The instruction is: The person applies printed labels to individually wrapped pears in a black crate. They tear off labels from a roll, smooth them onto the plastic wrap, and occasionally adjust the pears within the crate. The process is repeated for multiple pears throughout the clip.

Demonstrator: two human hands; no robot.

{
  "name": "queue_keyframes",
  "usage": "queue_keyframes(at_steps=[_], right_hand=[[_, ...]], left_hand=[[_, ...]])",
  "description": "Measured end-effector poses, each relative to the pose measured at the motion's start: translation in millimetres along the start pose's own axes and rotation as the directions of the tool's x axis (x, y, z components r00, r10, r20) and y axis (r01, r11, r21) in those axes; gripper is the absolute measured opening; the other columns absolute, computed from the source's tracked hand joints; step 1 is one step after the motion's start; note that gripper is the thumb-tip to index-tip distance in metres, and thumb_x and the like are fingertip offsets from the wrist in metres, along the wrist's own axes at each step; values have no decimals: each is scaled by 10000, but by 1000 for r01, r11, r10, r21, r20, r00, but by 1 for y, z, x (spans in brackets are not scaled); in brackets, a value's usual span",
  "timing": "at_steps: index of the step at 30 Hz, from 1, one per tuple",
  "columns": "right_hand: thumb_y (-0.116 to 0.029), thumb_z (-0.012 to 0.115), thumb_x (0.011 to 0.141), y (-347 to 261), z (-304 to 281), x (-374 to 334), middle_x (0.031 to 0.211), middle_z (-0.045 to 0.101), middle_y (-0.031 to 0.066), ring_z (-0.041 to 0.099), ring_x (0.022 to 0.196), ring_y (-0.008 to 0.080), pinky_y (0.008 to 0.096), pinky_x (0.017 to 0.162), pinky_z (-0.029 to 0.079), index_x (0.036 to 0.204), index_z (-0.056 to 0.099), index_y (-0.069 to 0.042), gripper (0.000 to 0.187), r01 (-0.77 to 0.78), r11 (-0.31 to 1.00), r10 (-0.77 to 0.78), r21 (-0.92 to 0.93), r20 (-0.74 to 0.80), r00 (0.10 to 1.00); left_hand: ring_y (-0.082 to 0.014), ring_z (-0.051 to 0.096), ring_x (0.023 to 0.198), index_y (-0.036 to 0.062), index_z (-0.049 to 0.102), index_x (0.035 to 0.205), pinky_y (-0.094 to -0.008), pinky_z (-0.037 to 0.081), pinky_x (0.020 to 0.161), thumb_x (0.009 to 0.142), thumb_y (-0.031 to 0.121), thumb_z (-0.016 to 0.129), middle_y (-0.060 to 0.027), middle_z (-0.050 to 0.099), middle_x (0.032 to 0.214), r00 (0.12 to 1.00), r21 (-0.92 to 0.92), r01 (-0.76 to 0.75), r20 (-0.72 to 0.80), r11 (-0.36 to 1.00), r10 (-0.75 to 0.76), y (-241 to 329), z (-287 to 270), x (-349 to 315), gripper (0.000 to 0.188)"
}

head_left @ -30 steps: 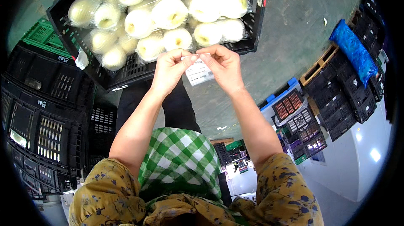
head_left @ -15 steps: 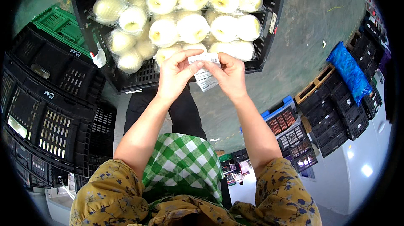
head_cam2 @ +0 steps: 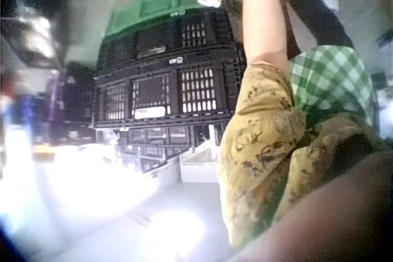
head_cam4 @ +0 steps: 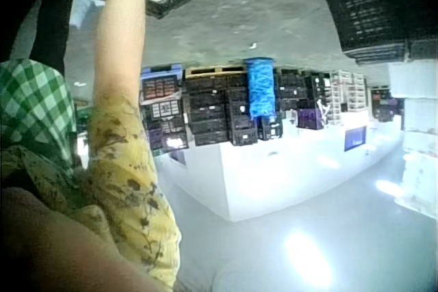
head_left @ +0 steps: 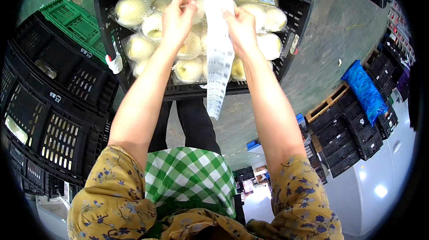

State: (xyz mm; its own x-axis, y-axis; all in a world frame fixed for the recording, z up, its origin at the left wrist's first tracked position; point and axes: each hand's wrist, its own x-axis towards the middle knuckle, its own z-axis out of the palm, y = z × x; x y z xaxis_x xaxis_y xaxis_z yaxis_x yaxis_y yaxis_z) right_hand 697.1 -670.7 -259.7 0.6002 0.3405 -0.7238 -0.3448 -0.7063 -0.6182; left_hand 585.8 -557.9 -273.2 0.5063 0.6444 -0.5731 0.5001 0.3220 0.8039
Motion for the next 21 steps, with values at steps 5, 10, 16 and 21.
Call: queue_keyframes(at_steps=[5, 10, 16, 21], right_hand=[[-125, 582, 848, -10, 25, 69, 735, 605, 130, 590, 596, 194, 354, 487, 476, 873, 559, 105, 232, -274, 953, 273, 130, 27, 962], [-116, 566, 863, 3, 42, 107, 749, 605, 160, 603, 576, 246, 403, 467, 510, 937, 519, 137, 267, -397, 871, 408, 289, 23, 913], [-107, 562, 865, 3, 46, 114, 752, 606, 170, 610, 591, 254, 401, 481, 519, 950, 521, 133, 257, -457, 854, 464, 249, 33, 885], [-85, 566, 856, 2, 43, 108, 784, 611, 178, 617, 619, 256, 401, 506, 521, 970, 525, 131, 247, -431, 890, 434, 146, 13, 901]], left_hand=[[-195, 557, 1045, 21, 555, 1154, -286, 391, 924, 837, 120, 394, -100, 598, 1133, 986, 302, -158, 105, 940, 132, -19, -5, 52, 369], [-206, 478, 1149, 15, 523, 1201, -282, 322, 988, 812, 117, 357, -114, 531, 1230, 927, 180, -230, 338, 956, 159, -32, -4, 80, 435], [-199, 452, 1166, -21, 504, 1207, -280, 301, 1002, 832, 147, 358, -100, 498, 1265, 902, 72, -94, 428, 993, 55, -37, 3, 98, 436], [-193, 457, 1159, -12, 519, 1192, -281, 299, 1004, 835, 164, 360, -98, 516, 1245, 908, 144, -160, 411, 977, 88, -39, 2, 99, 428]])
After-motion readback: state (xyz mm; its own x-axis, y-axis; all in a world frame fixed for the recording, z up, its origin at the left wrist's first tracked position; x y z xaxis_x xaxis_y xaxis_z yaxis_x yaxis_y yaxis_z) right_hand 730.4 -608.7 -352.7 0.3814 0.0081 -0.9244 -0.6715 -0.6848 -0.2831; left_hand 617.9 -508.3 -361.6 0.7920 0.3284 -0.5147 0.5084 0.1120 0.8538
